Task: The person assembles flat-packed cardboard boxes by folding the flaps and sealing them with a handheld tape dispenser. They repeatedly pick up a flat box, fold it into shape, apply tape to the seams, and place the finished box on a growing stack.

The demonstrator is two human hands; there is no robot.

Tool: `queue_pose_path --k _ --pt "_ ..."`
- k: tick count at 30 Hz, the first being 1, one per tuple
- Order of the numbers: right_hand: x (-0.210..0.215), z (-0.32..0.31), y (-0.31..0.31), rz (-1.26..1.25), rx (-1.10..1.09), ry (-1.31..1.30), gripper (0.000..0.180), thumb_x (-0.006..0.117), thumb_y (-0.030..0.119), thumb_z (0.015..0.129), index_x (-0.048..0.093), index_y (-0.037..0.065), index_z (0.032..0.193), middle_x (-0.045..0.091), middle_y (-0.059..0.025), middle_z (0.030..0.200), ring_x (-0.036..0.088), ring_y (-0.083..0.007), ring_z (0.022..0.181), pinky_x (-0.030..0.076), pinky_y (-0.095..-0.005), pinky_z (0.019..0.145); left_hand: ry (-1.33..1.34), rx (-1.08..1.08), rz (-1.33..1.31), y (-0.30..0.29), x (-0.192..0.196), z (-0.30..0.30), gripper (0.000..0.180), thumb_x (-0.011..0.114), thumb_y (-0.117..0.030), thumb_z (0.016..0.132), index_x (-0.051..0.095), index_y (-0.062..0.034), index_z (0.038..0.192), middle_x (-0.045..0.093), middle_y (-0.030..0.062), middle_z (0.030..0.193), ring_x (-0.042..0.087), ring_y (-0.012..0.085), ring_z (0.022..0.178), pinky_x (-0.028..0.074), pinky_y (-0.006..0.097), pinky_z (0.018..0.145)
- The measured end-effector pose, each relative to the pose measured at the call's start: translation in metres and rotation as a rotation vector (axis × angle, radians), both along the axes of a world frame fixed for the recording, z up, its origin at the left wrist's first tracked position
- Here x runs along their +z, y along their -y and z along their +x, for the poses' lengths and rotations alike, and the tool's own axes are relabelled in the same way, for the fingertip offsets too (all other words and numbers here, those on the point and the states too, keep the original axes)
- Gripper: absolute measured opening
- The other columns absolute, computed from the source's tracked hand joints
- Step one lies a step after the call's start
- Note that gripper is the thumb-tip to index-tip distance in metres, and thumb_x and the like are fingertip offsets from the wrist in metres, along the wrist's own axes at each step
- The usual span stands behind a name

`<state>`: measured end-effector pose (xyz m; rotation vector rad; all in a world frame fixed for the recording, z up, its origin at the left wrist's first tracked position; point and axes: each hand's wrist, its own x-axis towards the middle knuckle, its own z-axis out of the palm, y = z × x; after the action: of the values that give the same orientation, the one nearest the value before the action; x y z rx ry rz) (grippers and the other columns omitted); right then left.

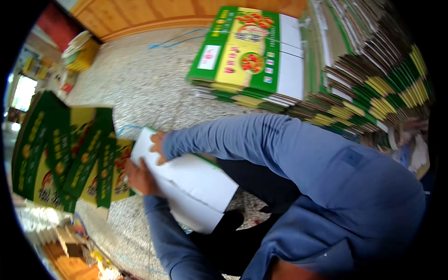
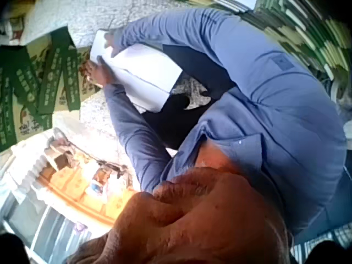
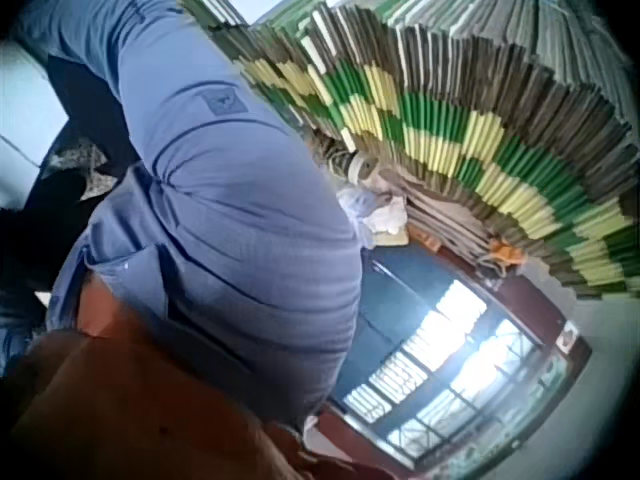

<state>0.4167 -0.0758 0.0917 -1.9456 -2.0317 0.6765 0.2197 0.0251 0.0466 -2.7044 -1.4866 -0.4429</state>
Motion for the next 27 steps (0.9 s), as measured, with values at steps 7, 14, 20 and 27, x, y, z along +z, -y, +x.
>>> queue_pose_path --k 7,14,20,27 --pt "-0.168 0.198 0.190 -0.079 -0.864 -0.316 0.041 0.060 0.033 0.084 0.064 0.002 0.112 0.066 -0.0200 0.106 0.064 -0.0324 0.099 0.050 -0.0403 0.087 -0.139 0.150 -0.035 0.004 0.009 -0.002 0.065 0.038 -0.054 0.096 0.038 -0.0110 0.144 0.036 0.0092 0.150 0.029 0.0338 0.139 0.023 0.050 0.110" --pt "-0.274 0.152 0.345 -0.685 -0.877 0.053 0.064 0.069 0.016 0.078 0.044 0.009 0.136 0.039 -0.0184 0.141 0.041 -0.0383 0.128 0.042 -0.0439 0.101 -0.117 0.105 -0.045 0.003 0.005 0.004 0.063 0.041 -0.052 0.096 0.041 -0.0098 0.143 0.039 0.0100 0.149 0.031 0.0299 0.138 0.023 0.049 0.111" --pt "-0.322 0.159 0.321 -0.908 -0.962 -0.003 0.064 0.067 0.020 0.084 0.037 0.012 0.141 0.033 -0.0163 0.144 0.030 -0.0371 0.135 0.037 -0.0487 0.107 -0.086 0.062 -0.051 -0.005 0.003 0.011 0.064 0.041 -0.052 0.096 0.041 -0.0083 0.142 0.041 0.0104 0.147 0.033 0.0303 0.137 0.022 0.049 0.110" --pt "-0.321 0.170 0.332 -0.901 -0.741 -0.355 0.050 0.063 0.034 0.084 0.051 0.008 0.125 0.050 -0.0187 0.124 0.049 -0.0361 0.109 0.046 -0.0478 0.089 -0.103 0.133 -0.058 0.001 0.006 0.004 0.063 0.043 -0.052 0.095 0.041 -0.0111 0.142 0.038 0.0095 0.149 0.030 0.0326 0.139 0.023 0.053 0.109"
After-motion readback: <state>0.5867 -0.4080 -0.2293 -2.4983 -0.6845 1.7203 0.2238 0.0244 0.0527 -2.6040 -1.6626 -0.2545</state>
